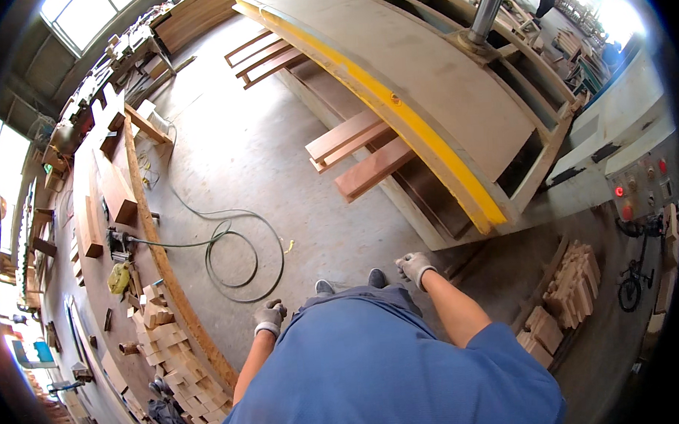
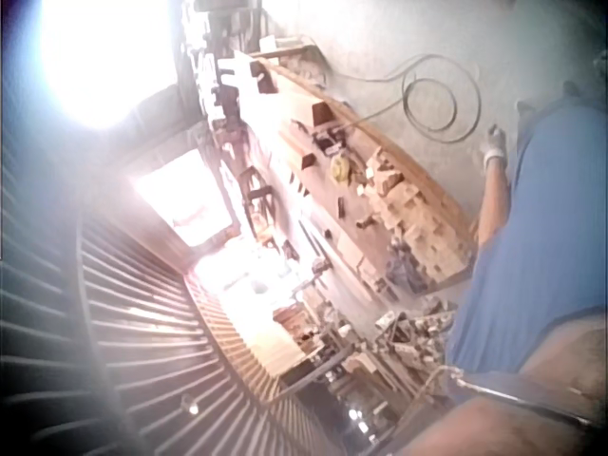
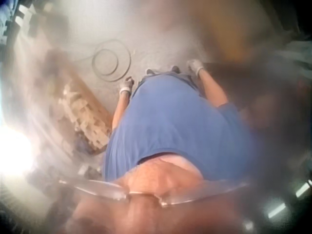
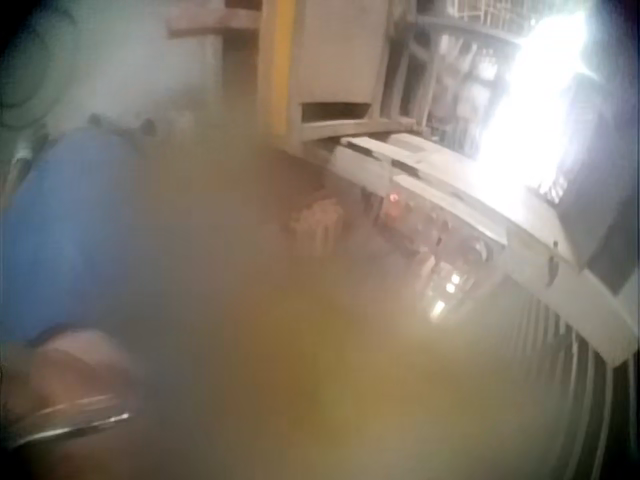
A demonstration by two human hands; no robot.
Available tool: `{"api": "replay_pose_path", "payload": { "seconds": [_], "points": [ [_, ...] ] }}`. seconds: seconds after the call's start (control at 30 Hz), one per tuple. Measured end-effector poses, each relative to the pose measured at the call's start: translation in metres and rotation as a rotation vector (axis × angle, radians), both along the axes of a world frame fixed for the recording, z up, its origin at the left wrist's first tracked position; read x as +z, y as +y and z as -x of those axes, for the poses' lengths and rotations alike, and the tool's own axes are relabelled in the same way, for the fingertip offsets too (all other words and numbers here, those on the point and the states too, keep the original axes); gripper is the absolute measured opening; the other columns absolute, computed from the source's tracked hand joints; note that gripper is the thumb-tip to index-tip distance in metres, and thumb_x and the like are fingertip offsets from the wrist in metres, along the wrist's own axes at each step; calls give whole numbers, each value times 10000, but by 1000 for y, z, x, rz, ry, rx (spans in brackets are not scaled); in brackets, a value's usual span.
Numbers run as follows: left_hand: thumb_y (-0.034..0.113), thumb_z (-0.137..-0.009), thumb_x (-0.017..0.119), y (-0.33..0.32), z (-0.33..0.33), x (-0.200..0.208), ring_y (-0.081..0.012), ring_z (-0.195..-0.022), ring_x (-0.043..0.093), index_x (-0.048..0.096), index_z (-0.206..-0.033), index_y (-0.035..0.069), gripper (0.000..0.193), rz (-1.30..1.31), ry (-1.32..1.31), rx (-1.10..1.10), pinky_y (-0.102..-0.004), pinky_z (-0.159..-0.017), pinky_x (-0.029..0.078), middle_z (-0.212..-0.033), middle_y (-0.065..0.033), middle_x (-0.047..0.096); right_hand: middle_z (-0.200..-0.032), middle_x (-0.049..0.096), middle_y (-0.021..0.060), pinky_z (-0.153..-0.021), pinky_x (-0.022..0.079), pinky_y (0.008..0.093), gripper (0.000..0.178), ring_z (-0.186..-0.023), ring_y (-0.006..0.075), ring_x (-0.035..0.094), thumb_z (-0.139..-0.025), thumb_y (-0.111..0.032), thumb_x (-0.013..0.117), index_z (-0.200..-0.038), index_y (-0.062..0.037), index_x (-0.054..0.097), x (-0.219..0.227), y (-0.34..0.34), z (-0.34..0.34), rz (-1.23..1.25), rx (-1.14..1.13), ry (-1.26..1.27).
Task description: The person assembles wooden parts on a workbench using a pneumatic nail gun. They align planks and smaller blocks, drive nails to secure them, and then move the assembled pieces to a nearby machine.
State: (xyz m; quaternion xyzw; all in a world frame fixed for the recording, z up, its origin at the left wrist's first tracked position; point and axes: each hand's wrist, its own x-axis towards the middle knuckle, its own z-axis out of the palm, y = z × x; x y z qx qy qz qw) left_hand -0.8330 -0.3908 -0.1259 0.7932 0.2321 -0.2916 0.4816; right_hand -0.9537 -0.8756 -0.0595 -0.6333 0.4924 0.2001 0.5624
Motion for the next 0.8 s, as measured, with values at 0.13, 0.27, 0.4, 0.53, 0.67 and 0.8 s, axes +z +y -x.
{"api": "replay_pose_path", "payload": {
  "seconds": [0.13, 0.27, 0.4, 0.53, 0.67, 0.8],
  "points": [
    [236, -1069, 537, -20, 7, 32, -201, -875, 664, 616, -1398, 16, 404, 4, 230, -91, -379, -836, 537, -953, -102, 718, -819, 710, 99, -579, 561, 357, 218, -616, 192, 656, -1027, -191, 708, -960, 16, 717, -28, -6, 42, 10, -33, 52],
    [384, -1089, 479, 21, 42, 6, -370, -1313, 626, 630, -1434, 60, 496, -295, 173, -497, -485, -1100, 460, -1387, -228, 679, -828, 723, 90, -603, 565, 387, 224, -654, 203, 684, -1000, -216, 747, -921, -6, 747, -3, 3, 65, -31, 96, 193],
    [380, -1062, 516, 20, 58, 35, -411, -1361, 588, 654, -1413, 38, 509, -329, 302, -457, -490, -1130, 437, -1439, -239, 650, -1039, 789, 132, -865, 557, 360, 349, -973, 215, 733, -1000, -347, 730, -1056, -8, 791, -4, 10, 80, 165, 366, 319],
    [369, -1039, 549, 12, 59, 52, -398, -1205, 668, 688, -1386, 54, 488, -176, 259, -479, -495, -1049, 488, -1300, -204, 730, -1009, 806, 121, -891, 560, 356, 398, -968, 214, 752, -979, -404, 749, -1075, -22, 805, -148, -37, 138, 333, 686, 215],
    [349, -1027, 558, 24, 59, 16, -310, -1029, 740, 725, -1363, 122, 438, -255, 234, -410, -465, -947, 543, -1153, -165, 784, -839, 754, 120, -660, 580, 412, 252, -721, 236, 716, -1006, -281, 718, -1023, -37, 780, -115, -22, 94, 62, 352, 56],
    [283, -1001, 678, -14, 32, 26, -221, -873, 783, 790, -1241, 79, 334, -239, 171, -278, -382, -842, 598, -1030, -122, 816, -776, 709, 120, -534, 550, 396, 179, -603, 240, 666, -1010, -201, 705, -931, -48, 752, -132, -43, 92, 99, 89, -4]
  ]
}}
